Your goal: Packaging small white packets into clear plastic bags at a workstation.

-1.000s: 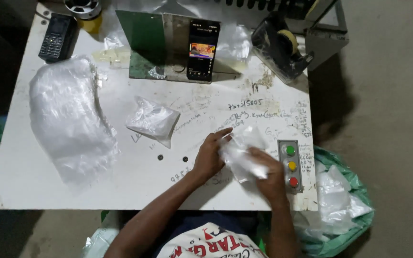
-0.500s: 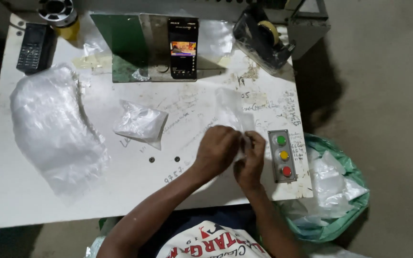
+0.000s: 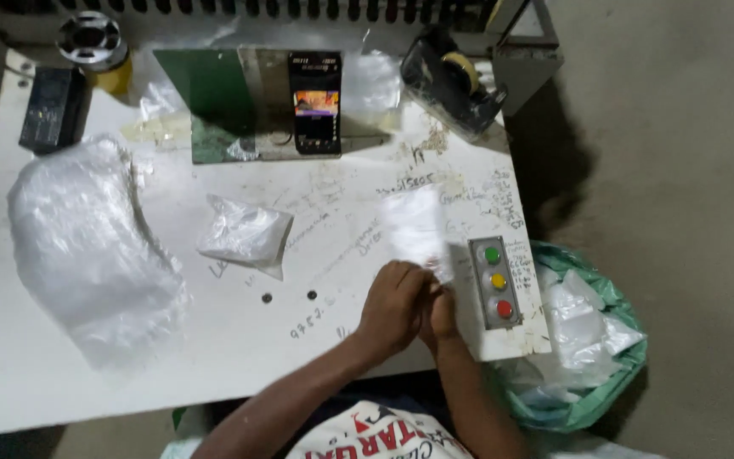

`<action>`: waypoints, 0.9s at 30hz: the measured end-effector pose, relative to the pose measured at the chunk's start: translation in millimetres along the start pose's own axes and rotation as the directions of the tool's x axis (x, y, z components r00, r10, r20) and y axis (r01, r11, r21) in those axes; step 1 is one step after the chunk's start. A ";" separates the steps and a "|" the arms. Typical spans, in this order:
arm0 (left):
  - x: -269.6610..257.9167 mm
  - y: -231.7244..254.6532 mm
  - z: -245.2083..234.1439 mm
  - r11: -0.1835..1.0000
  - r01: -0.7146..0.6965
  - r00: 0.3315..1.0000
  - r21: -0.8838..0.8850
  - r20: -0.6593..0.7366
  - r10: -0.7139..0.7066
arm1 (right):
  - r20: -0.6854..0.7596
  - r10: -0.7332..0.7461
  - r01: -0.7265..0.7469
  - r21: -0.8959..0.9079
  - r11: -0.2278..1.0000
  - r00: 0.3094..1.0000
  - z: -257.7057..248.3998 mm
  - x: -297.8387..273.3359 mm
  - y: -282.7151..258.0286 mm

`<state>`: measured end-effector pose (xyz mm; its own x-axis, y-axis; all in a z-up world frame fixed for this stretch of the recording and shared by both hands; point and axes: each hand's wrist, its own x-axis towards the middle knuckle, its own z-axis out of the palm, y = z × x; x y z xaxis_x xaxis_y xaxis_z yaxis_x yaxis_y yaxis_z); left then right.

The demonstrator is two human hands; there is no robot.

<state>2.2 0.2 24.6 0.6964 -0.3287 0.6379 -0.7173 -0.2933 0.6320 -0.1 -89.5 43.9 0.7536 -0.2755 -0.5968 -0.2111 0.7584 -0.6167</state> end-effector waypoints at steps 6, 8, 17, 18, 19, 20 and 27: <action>-48.2 -4.1 -10.3 0.985 0.102 0.991 -0.137 0.098 -0.089 | 0.095 0.331 -0.330 -0.027 0.944 0.939 -82.6 84.8 40.5; -52.4 -5.9 -26.9 0.974 0.171 0.976 -0.148 0.160 -0.147 | 0.086 0.292 -0.288 -0.060 0.956 0.953 -96.7 90.5 57.4; -0.6 -51.5 -132.1 0.799 0.566 0.775 -0.203 0.461 -0.432 | 0.239 0.504 -0.503 -0.069 0.861 0.830 -4.2 55.0 58.3; 1.2 -55.4 -137.8 0.633 0.732 0.633 -0.252 0.596 -0.495 | 0.234 0.527 -0.517 -0.108 0.849 0.817 1.4 51.4 55.9; -6.9 -61.3 -121.9 0.633 0.731 0.634 -0.254 0.594 -0.495 | 0.234 0.527 -0.516 -0.110 0.849 0.817 -7.6 52.9 43.9; -14.5 -67.2 -105.6 0.785 0.593 0.716 -0.178 0.564 -0.412 | 0.158 0.525 -0.494 -0.201 0.846 0.836 -16.7 54.6 31.2; -41.0 -52.3 -40.6 0.925 0.235 0.890 0.300 0.316 -0.329 | 0.173 -0.582 0.307 -0.942 0.138 0.795 -51.1 57.3 -63.2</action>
<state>11.9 65.5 -16.8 0.8489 -0.4802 0.2209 -0.5059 -0.6175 0.6023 24.6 -183.4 22.5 0.8296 -0.5578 -0.0262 -0.3844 -0.5363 -0.7514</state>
